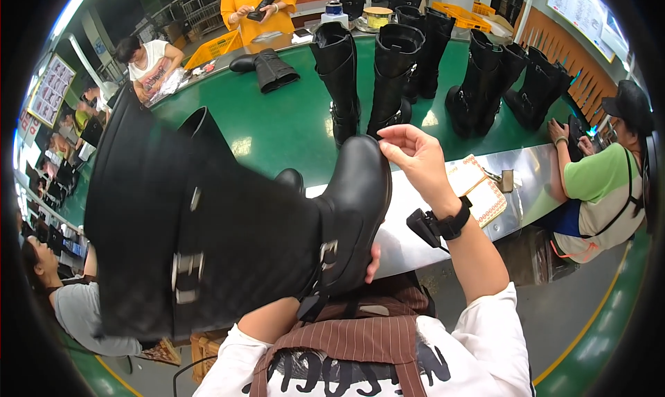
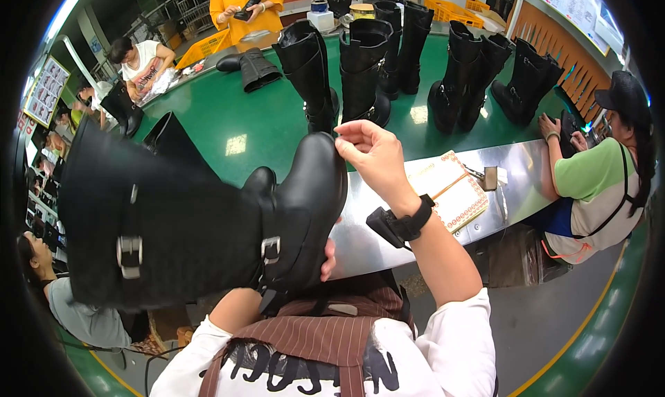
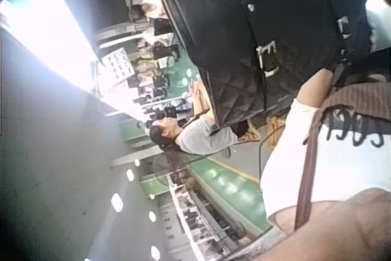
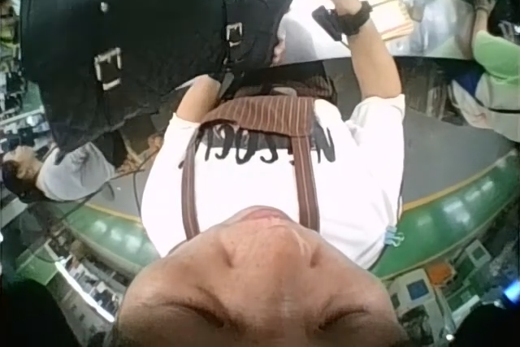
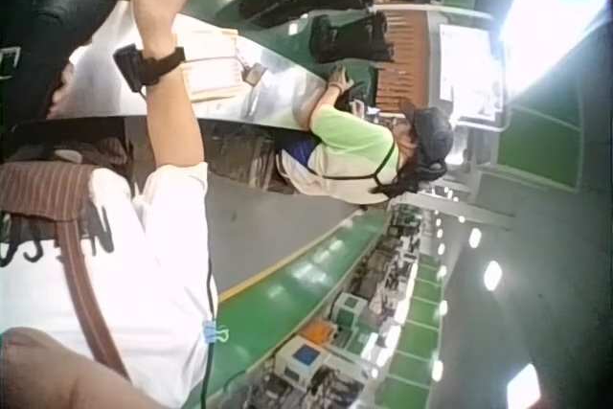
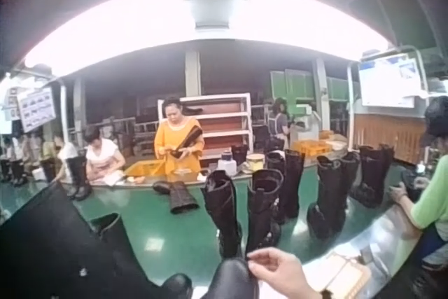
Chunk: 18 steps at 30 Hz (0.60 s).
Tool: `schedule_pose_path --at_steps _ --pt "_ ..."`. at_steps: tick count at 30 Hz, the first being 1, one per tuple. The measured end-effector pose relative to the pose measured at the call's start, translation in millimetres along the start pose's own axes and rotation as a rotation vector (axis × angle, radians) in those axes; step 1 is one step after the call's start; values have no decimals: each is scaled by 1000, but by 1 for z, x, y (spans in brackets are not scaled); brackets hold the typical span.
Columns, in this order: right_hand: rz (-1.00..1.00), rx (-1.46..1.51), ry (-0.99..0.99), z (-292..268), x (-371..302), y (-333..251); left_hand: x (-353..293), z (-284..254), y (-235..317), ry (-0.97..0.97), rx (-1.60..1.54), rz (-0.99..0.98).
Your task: Inspect, clean, and zip black leather boots on a factory conveyor line.
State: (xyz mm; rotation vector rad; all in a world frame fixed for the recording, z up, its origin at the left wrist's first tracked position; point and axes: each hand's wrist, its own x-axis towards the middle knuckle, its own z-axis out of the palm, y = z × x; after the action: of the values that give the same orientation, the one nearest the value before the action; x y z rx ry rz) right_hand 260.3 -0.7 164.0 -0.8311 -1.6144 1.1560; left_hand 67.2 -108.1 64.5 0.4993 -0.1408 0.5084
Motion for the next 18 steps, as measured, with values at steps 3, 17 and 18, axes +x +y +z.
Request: schedule_pose_path --at_steps 3,17,18 --pt "-52 -24 91 16 -6 13 8 47 -7 231 -114 215" --pt "130 13 -112 26 -44 11 3 76 16 426 -247 623" --pt "131 9 -113 25 -46 6 3 74 15 418 -264 627"
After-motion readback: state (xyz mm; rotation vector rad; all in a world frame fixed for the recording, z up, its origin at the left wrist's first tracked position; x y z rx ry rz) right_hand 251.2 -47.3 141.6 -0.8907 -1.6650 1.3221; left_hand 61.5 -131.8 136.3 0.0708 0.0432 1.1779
